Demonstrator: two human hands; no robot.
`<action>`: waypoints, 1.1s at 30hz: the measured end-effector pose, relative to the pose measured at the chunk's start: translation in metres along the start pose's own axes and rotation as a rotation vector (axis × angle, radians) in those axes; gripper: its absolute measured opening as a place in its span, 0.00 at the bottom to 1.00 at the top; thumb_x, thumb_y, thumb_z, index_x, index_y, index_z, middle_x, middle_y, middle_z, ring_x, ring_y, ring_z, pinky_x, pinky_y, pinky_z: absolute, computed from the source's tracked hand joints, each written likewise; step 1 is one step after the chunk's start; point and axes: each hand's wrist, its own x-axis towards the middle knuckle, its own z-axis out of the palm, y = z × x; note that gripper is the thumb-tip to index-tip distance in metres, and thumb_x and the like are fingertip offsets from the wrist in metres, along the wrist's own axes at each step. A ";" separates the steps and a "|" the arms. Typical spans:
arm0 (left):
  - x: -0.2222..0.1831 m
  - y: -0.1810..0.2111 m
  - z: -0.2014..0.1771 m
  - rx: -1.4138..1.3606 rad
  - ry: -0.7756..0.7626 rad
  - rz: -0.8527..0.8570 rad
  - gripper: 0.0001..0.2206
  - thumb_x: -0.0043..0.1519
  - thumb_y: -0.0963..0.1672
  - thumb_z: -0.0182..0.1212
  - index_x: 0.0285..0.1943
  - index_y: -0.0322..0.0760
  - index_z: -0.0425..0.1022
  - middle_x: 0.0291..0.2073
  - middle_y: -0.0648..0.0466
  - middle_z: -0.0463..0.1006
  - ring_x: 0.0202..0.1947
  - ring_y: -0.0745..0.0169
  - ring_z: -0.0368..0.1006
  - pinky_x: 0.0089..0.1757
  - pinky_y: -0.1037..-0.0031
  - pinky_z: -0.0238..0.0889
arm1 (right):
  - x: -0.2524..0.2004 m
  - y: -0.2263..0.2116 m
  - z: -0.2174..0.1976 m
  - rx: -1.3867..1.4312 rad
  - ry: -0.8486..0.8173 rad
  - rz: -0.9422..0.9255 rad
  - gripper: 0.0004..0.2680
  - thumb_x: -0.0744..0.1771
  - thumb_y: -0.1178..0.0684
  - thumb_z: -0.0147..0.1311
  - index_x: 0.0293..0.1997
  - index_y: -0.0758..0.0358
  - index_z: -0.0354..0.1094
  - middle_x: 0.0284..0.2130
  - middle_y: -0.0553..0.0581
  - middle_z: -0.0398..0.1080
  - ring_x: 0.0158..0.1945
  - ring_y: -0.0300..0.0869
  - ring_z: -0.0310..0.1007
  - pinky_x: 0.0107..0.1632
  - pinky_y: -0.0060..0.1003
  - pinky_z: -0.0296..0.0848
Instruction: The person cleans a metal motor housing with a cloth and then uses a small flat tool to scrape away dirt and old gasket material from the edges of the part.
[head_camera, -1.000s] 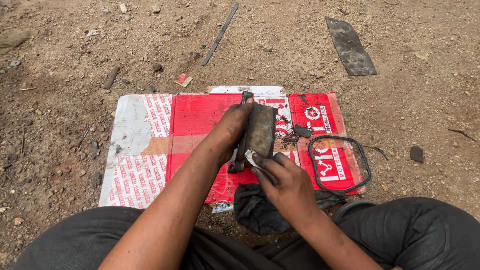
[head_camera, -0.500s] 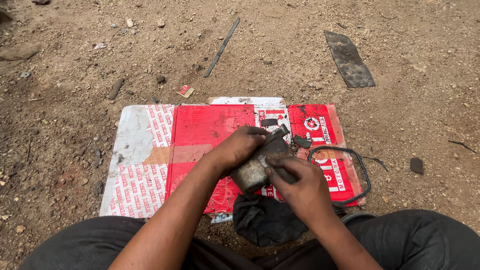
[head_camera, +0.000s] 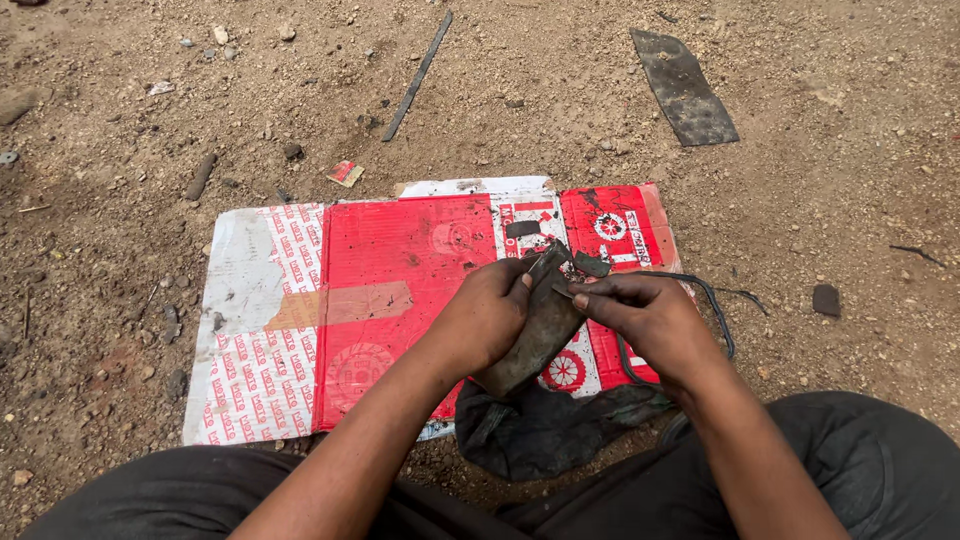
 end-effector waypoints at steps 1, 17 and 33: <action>-0.002 0.003 -0.002 0.012 0.004 -0.003 0.18 0.66 0.46 0.48 0.59 0.31 0.75 0.49 0.35 0.80 0.54 0.40 0.76 0.52 0.61 0.66 | -0.001 0.004 0.004 0.009 -0.013 -0.013 0.09 0.64 0.57 0.62 0.45 0.68 0.80 0.37 0.54 0.82 0.42 0.35 0.78 0.49 0.32 0.74; -0.003 0.004 -0.002 -0.017 0.043 0.009 0.19 0.66 0.46 0.48 0.61 0.29 0.72 0.52 0.34 0.78 0.56 0.40 0.74 0.55 0.61 0.64 | 0.000 0.017 0.007 0.183 -0.080 0.214 0.08 0.68 0.55 0.61 0.47 0.69 0.81 0.25 0.49 0.66 0.23 0.33 0.54 0.24 0.30 0.49; -0.004 0.006 -0.001 -0.019 0.068 0.010 0.19 0.65 0.46 0.49 0.60 0.28 0.74 0.51 0.34 0.79 0.55 0.40 0.75 0.55 0.61 0.65 | 0.003 0.007 0.007 0.226 -0.093 0.125 0.06 0.65 0.56 0.60 0.42 0.66 0.80 0.26 0.46 0.74 0.25 0.27 0.62 0.27 0.25 0.57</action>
